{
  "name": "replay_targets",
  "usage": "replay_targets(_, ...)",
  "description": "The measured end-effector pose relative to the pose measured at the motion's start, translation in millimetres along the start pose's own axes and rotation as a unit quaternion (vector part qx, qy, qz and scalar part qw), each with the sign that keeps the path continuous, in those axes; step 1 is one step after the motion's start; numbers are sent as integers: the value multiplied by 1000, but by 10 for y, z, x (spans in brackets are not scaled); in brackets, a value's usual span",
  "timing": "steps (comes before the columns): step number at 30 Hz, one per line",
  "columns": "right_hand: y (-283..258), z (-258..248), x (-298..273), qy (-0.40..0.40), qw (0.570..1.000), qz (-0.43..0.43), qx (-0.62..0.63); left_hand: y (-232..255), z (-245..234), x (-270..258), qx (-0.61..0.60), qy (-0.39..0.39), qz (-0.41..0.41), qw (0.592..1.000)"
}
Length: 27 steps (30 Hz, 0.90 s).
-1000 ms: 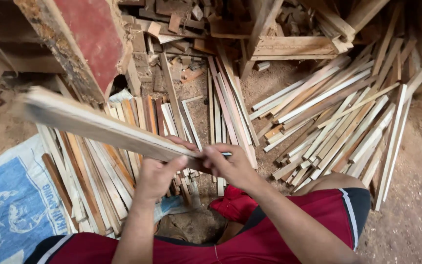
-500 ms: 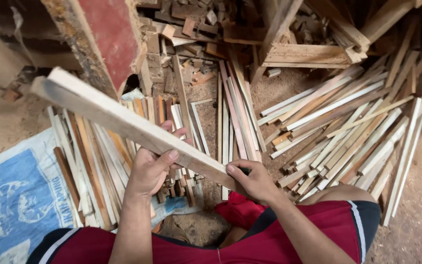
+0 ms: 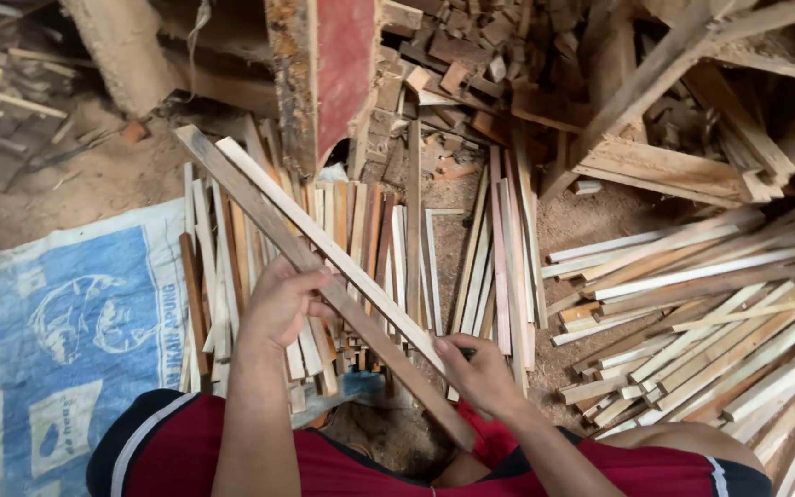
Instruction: Inspecting and marking thin wood strips with a pencil
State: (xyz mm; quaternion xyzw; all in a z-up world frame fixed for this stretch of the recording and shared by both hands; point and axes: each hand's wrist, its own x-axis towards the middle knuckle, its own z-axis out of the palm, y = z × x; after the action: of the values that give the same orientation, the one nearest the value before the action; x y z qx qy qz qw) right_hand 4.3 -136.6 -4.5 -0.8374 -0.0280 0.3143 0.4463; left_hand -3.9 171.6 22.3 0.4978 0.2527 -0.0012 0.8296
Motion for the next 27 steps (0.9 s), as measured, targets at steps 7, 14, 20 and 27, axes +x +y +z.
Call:
replay_targets(7, -668, 833, 546, 12, 999, -37, 20, 350, -220, -241, 85, 167, 28, 982)
replay_targets(14, -1220, 1209, 570, -60, 992, -89, -66, 301, -318, -186, 116, 286, 92, 947)
replay_targets(20, -845, 821, 196, -64, 985, -159, 30, 128, -35, -75, 18, 234, 152, 960)
replay_targets(27, 111, 451, -215, 46, 984, -151, 86, -392, 451, 200, 25, -32, 240, 970)
